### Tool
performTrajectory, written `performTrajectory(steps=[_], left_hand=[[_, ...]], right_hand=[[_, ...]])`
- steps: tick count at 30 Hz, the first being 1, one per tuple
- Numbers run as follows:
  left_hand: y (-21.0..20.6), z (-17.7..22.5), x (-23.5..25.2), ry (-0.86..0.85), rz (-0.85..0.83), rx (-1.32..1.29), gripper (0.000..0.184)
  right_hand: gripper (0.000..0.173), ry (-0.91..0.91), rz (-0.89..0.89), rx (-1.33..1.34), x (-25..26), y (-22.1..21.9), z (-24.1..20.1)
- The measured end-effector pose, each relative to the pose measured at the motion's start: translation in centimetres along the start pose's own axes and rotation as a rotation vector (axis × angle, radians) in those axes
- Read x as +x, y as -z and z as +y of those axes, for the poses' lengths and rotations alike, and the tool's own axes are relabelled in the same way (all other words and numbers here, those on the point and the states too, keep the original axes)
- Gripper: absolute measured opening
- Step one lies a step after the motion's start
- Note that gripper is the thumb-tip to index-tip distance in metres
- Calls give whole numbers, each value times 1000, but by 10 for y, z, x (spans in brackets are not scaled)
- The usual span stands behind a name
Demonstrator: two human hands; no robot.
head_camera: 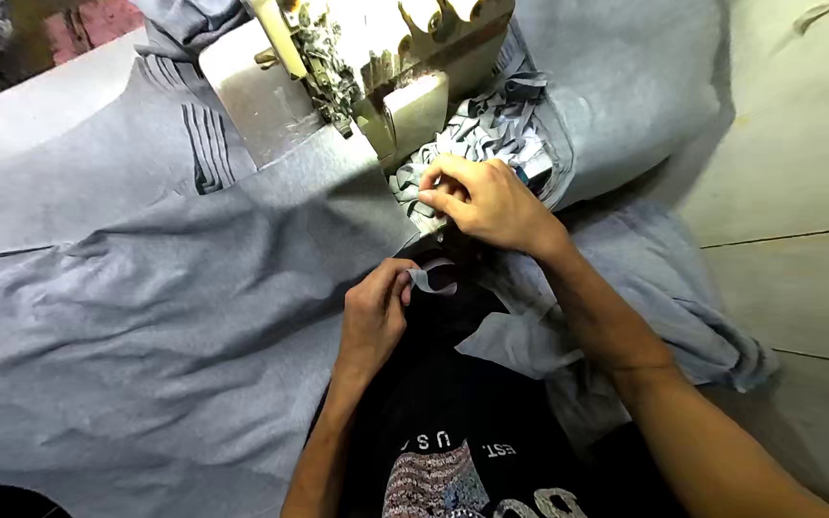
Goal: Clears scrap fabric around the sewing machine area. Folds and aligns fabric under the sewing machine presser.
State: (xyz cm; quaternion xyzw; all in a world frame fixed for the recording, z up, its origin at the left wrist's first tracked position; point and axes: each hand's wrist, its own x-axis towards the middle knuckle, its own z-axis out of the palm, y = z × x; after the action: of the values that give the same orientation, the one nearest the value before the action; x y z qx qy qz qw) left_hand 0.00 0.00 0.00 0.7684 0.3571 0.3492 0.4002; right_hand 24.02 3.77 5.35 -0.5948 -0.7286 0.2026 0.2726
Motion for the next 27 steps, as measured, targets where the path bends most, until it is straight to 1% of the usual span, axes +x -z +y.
performTrajectory(steps=[2, 3, 6, 10, 14, 17, 18, 21, 23, 25, 26, 27], left_hand=[[-5, -4, -9, 16, -56, 53, 20], [-7, -6, -13, 16, -92, 84, 20], [-11, -8, -21, -3, -161, 156, 22], [-13, -11, -26, -24, -173, 191, 22], [-9, -13, -23, -36, -202, 212, 23], [-6, -15, -20, -33, -223, 239, 23], [-6, -16, -19, -32, -230, 253, 23], [-6, -16, -18, -42, -265, 274, 23], [-7, -16, -19, -53, -283, 261, 24], [-9, -17, -20, -53, -299, 256, 24], [-10, -17, -21, -50, -310, 256, 24], [-10, -17, -21, -48, -323, 258, 25]], right_hand=[[29, -17, -37, -203, 9, -16, 4], [28, -13, -51, -245, 13, -24, 7], [13, 40, 38, -277, 22, -31, 15], [15, -30, 184, -300, 26, 3, 24], [17, -159, 240, -363, 26, 44, 31], [18, -207, 308, -395, 29, 66, 41], [19, -230, 298, -419, 31, 71, 46], [22, -306, 194, -496, 33, 75, 52], [22, -216, 243, -512, 32, 64, 39], [24, -2, 317, -502, 34, 40, 23], [24, 104, 285, -472, 37, 25, 17], [24, 185, 194, -453, 41, 11, 12]])
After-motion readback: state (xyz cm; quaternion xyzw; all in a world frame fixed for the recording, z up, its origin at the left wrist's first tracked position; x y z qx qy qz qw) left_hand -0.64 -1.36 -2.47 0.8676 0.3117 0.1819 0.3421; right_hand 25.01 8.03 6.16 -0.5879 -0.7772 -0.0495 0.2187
